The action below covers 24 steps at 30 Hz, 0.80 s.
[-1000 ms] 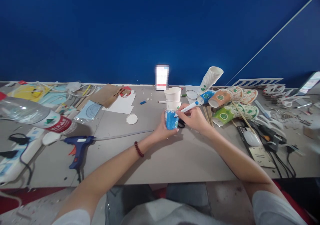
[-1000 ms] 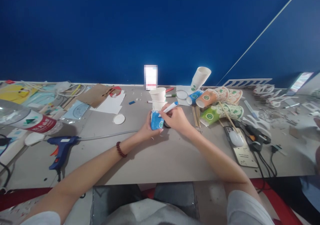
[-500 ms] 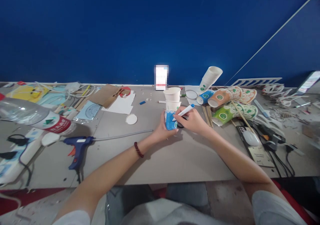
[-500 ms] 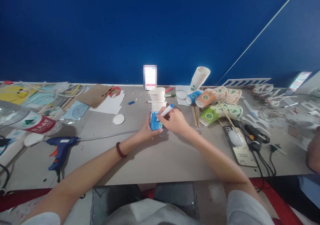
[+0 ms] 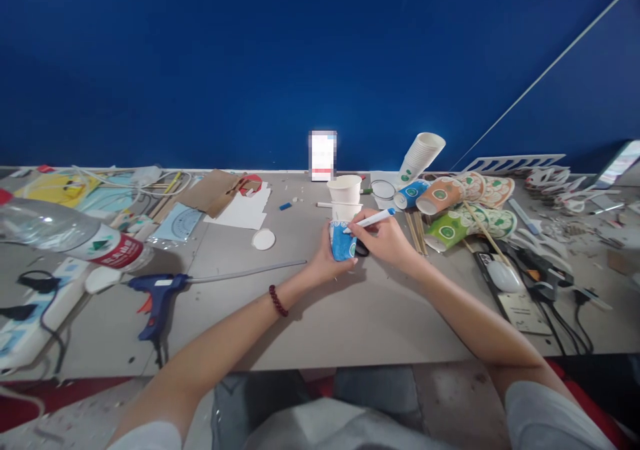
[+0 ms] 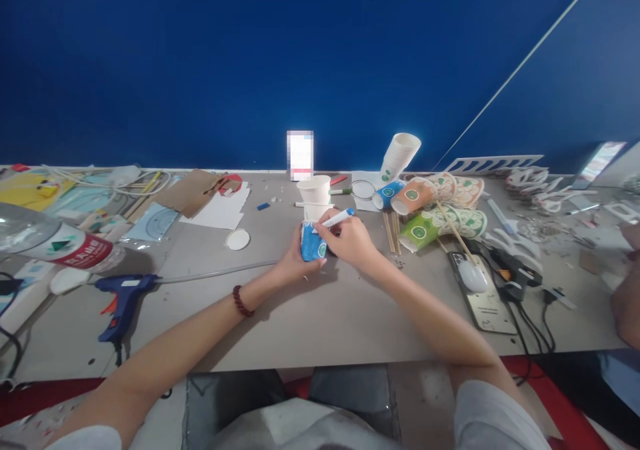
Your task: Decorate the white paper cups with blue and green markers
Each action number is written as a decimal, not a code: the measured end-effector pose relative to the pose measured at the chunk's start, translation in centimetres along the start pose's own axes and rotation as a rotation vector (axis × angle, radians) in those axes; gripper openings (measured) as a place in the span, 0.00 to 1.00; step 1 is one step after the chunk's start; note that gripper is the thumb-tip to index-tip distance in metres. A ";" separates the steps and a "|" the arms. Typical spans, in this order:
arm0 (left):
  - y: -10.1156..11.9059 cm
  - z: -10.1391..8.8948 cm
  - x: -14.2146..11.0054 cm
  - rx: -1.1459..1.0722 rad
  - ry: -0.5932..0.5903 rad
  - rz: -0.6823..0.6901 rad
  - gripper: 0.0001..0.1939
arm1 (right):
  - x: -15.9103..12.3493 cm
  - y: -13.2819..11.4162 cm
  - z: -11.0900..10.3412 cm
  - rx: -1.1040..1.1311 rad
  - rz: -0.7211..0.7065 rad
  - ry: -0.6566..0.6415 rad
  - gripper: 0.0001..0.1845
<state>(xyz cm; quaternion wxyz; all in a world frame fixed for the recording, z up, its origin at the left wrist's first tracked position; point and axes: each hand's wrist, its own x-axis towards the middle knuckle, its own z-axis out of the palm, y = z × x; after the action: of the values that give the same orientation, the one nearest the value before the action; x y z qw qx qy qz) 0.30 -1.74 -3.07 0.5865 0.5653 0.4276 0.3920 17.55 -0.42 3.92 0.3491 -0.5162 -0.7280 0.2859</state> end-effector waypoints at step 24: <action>0.4 0.2 -0.1 -0.066 -0.019 0.036 0.54 | -0.2 0.1 0.5 0.004 0.031 0.042 0.10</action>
<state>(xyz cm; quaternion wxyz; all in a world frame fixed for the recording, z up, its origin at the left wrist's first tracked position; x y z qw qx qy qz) 0.51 -1.86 -2.64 0.6016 0.5571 0.3986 0.4109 17.30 -0.64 3.47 0.3607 -0.5327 -0.7118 0.2819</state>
